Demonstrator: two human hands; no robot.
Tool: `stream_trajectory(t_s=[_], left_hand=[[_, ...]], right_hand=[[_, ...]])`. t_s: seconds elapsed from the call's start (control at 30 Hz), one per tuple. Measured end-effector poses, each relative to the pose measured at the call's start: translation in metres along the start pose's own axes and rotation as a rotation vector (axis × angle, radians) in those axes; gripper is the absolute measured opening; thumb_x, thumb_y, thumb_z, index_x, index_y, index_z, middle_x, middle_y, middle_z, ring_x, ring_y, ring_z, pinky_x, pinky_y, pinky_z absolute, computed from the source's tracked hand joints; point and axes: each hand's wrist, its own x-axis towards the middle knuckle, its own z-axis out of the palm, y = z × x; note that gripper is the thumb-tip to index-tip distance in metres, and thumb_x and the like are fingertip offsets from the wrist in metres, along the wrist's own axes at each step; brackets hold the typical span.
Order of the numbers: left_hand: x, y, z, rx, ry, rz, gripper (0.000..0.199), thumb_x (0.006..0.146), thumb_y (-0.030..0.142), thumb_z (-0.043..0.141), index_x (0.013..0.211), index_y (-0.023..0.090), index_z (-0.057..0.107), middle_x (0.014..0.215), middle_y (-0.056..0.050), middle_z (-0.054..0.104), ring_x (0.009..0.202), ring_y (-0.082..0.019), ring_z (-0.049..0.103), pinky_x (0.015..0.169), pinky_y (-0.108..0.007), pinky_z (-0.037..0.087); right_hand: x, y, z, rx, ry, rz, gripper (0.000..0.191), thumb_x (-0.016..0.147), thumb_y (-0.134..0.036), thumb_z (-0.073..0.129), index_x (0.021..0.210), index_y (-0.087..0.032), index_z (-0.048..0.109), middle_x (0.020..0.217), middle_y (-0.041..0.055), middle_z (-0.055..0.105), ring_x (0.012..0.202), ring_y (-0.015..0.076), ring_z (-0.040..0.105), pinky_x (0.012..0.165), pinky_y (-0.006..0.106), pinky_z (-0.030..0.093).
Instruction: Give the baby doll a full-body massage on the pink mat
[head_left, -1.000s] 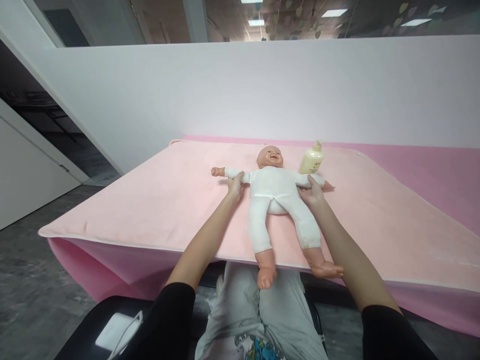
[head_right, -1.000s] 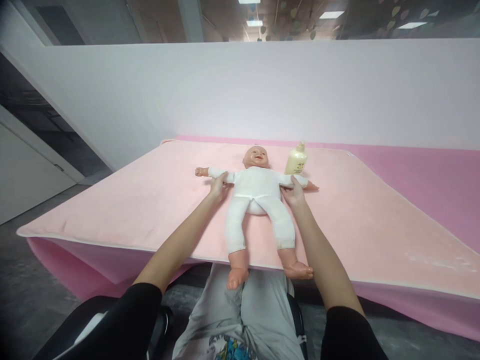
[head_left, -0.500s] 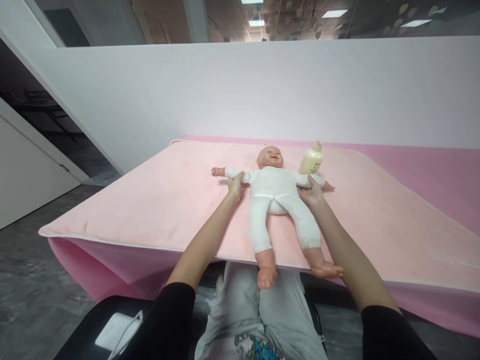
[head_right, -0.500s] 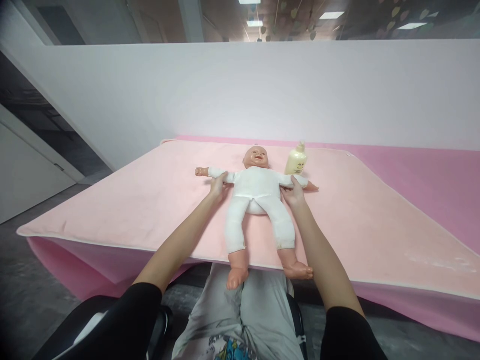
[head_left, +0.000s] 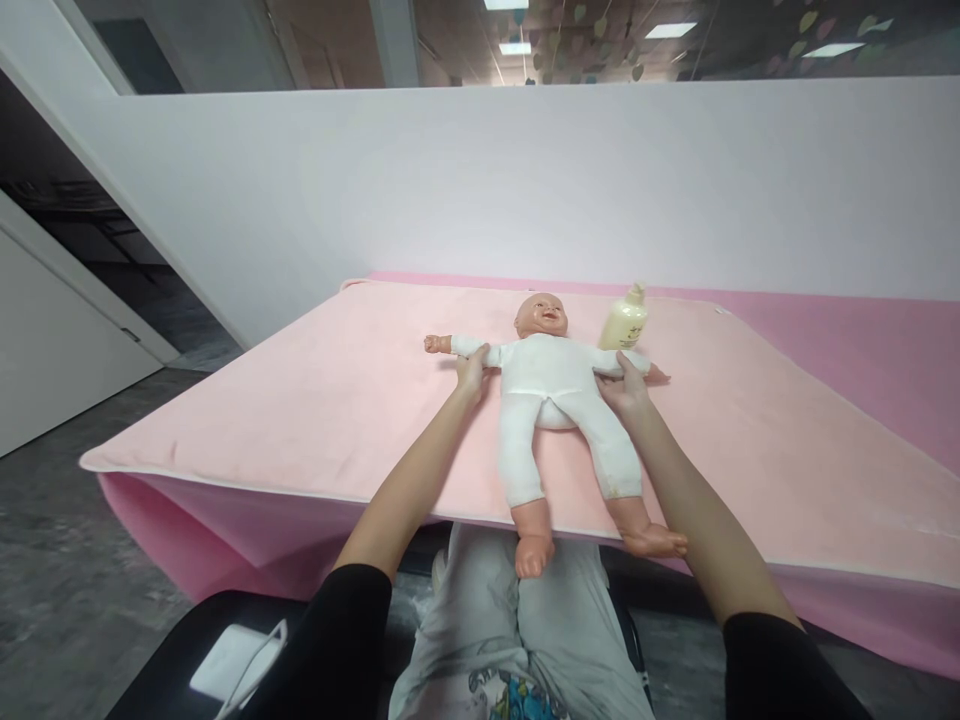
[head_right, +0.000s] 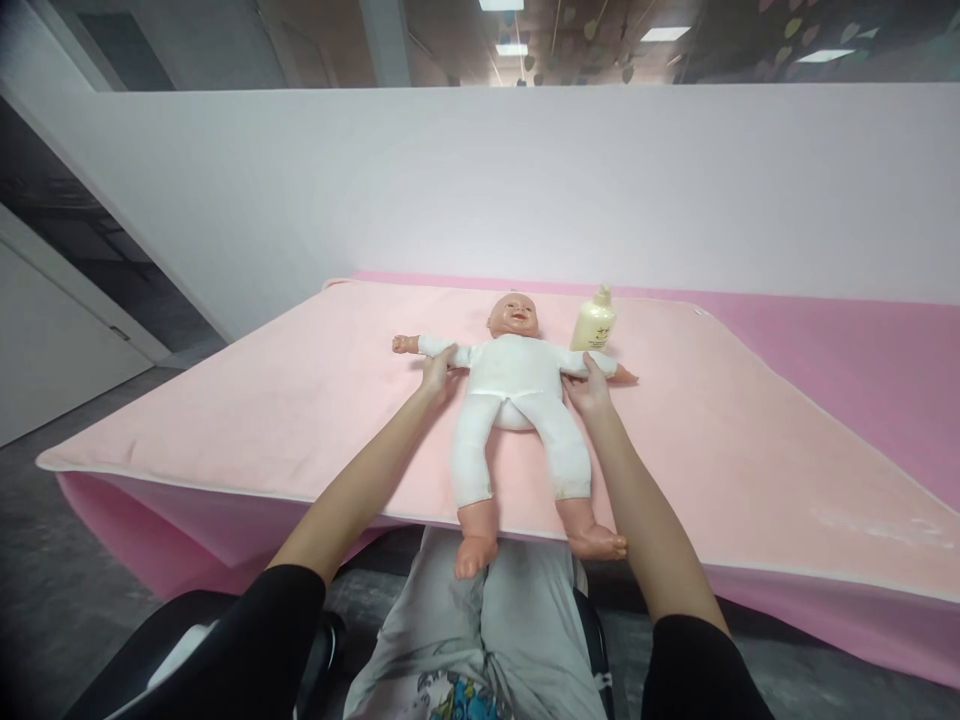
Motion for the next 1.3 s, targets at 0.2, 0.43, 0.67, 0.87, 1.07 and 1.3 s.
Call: stream_trajectory(t_s=[0.2,0.43,0.67,0.87,1.07,1.3], left_hand=[[-0.0003,0.0005,0.0009,0.012,0.007,-0.007,0.013,0.079,0.016,0.063,0.087,0.017,0.053,0.078,-0.002,0.062,0.07,-0.014,0.063,0.063,-0.026,0.053],[-0.0029,0.0028,0.0017,0.017,0.011,-0.002,0.013,0.08,0.015,0.063,0.088,0.016,0.053,0.081,-0.003,0.062,0.07,-0.015,0.063,0.061,-0.027,0.053],[-0.0006,0.0012,0.0012,0.011,0.003,-0.002,0.012,0.079,0.016,0.063,0.087,0.017,0.054,0.079,-0.003,0.062,0.07,-0.015,0.062,0.064,-0.029,0.053],[-0.0014,0.001,0.001,0.01,-0.003,-0.003,0.013,0.078,0.017,0.066,0.085,0.017,0.055,0.077,-0.002,0.061,0.073,-0.016,0.062,0.068,-0.03,0.053],[-0.0022,0.002,0.0017,-0.004,0.004,-0.008,0.014,0.078,0.017,0.067,0.085,0.017,0.056,0.078,-0.003,0.062,0.075,-0.017,0.063,0.071,-0.032,0.053],[-0.0032,0.0027,0.0041,-0.017,0.006,-0.012,0.013,0.079,0.016,0.065,0.084,0.017,0.053,0.073,-0.001,0.059,0.071,-0.015,0.061,0.069,-0.03,0.052]], right_hand=[[0.0012,-0.0002,-0.0006,-0.003,0.002,-0.003,0.023,0.092,-0.024,0.056,0.113,-0.017,0.056,0.089,0.0029,0.069,0.081,0.0132,0.068,0.079,0.027,0.061],[0.0019,0.0002,-0.0016,0.012,-0.011,0.007,0.022,0.092,-0.025,0.056,0.112,-0.016,0.056,0.092,0.004,0.069,0.086,0.0139,0.068,0.081,0.028,0.061],[0.0013,0.0003,-0.001,0.023,-0.014,-0.005,0.018,0.092,-0.024,0.056,0.107,-0.016,0.058,0.091,0.0041,0.069,0.088,0.014,0.068,0.086,0.029,0.06],[0.0031,-0.0001,-0.0015,0.02,-0.01,0.004,0.02,0.091,-0.025,0.057,0.109,-0.016,0.057,0.089,0.0038,0.069,0.088,0.015,0.068,0.081,0.029,0.061],[0.0055,-0.0005,-0.0028,0.014,-0.013,0.005,0.022,0.091,-0.026,0.057,0.111,-0.016,0.057,0.093,0.0055,0.069,0.089,0.0158,0.068,0.079,0.029,0.062],[0.0082,-0.0002,-0.0032,0.014,-0.02,-0.008,0.022,0.091,-0.025,0.057,0.111,-0.016,0.056,0.094,0.005,0.069,0.092,0.0157,0.067,0.082,0.029,0.061]])
